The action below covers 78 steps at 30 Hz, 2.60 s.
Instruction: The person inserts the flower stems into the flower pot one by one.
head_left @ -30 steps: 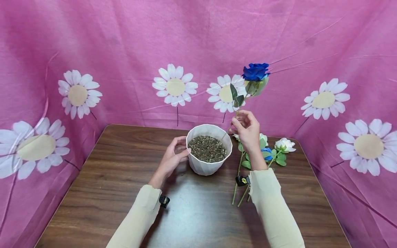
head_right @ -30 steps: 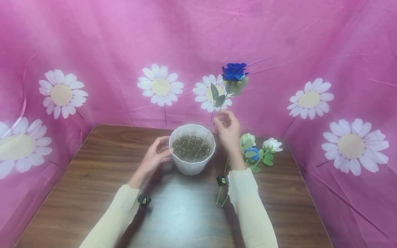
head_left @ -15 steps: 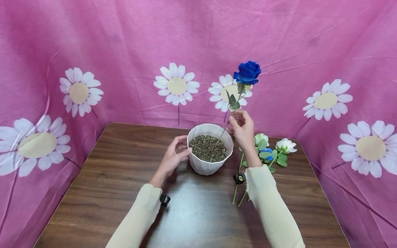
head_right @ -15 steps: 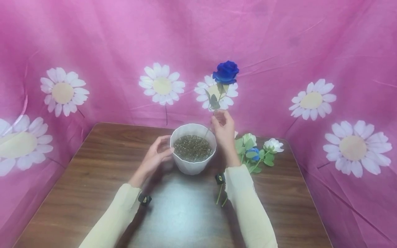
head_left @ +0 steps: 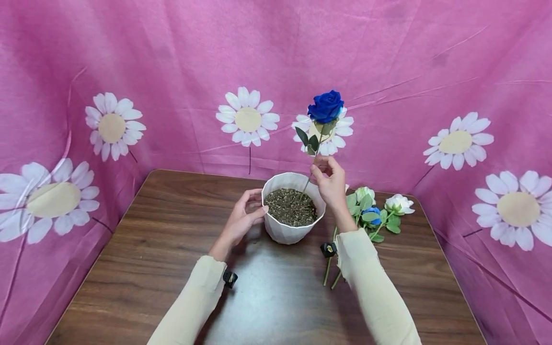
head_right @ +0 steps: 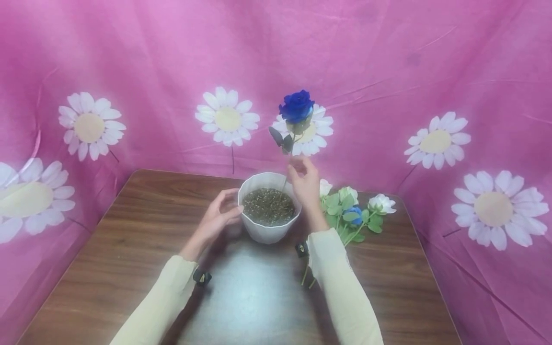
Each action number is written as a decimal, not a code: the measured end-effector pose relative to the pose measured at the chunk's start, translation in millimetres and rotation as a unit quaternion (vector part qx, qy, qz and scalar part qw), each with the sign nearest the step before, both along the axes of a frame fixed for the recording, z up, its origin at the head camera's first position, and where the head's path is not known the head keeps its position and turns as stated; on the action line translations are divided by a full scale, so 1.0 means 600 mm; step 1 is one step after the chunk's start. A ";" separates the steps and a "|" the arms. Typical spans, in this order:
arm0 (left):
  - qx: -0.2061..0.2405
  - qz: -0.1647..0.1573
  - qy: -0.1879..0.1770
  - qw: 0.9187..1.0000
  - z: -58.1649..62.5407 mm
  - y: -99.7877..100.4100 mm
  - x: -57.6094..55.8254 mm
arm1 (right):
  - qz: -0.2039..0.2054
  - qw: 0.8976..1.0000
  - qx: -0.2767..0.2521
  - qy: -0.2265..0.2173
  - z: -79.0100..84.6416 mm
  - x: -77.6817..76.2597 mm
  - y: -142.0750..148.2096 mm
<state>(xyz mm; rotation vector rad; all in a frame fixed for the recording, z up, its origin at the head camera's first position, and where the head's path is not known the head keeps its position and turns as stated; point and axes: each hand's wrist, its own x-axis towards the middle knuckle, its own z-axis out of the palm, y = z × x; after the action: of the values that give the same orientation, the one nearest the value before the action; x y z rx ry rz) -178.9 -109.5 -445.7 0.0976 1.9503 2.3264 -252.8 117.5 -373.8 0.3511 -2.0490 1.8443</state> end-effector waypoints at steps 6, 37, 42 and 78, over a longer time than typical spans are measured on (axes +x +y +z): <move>-0.002 -0.001 -0.003 1.000 0.002 -0.001 0.000 | -0.016 1.000 0.010 0.007 -0.029 -0.019 -0.001; 0.001 -0.002 -0.002 1.000 0.001 0.000 0.001 | -0.036 0.990 0.135 -0.020 -0.059 -0.017 -0.002; -0.001 -0.003 -0.001 1.000 -0.001 0.002 0.000 | -0.030 0.984 0.178 -0.011 -0.061 -0.017 0.001; -0.002 -0.004 0.000 1.000 -0.002 0.008 0.003 | 0.003 0.967 0.253 0.009 -0.062 -0.013 0.010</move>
<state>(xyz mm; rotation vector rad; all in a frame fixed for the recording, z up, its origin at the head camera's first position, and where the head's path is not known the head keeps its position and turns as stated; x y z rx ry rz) -177.1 -105.0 -446.9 0.1050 1.9524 2.3172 -260.6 123.4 -411.2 0.5007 -2.4891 1.2867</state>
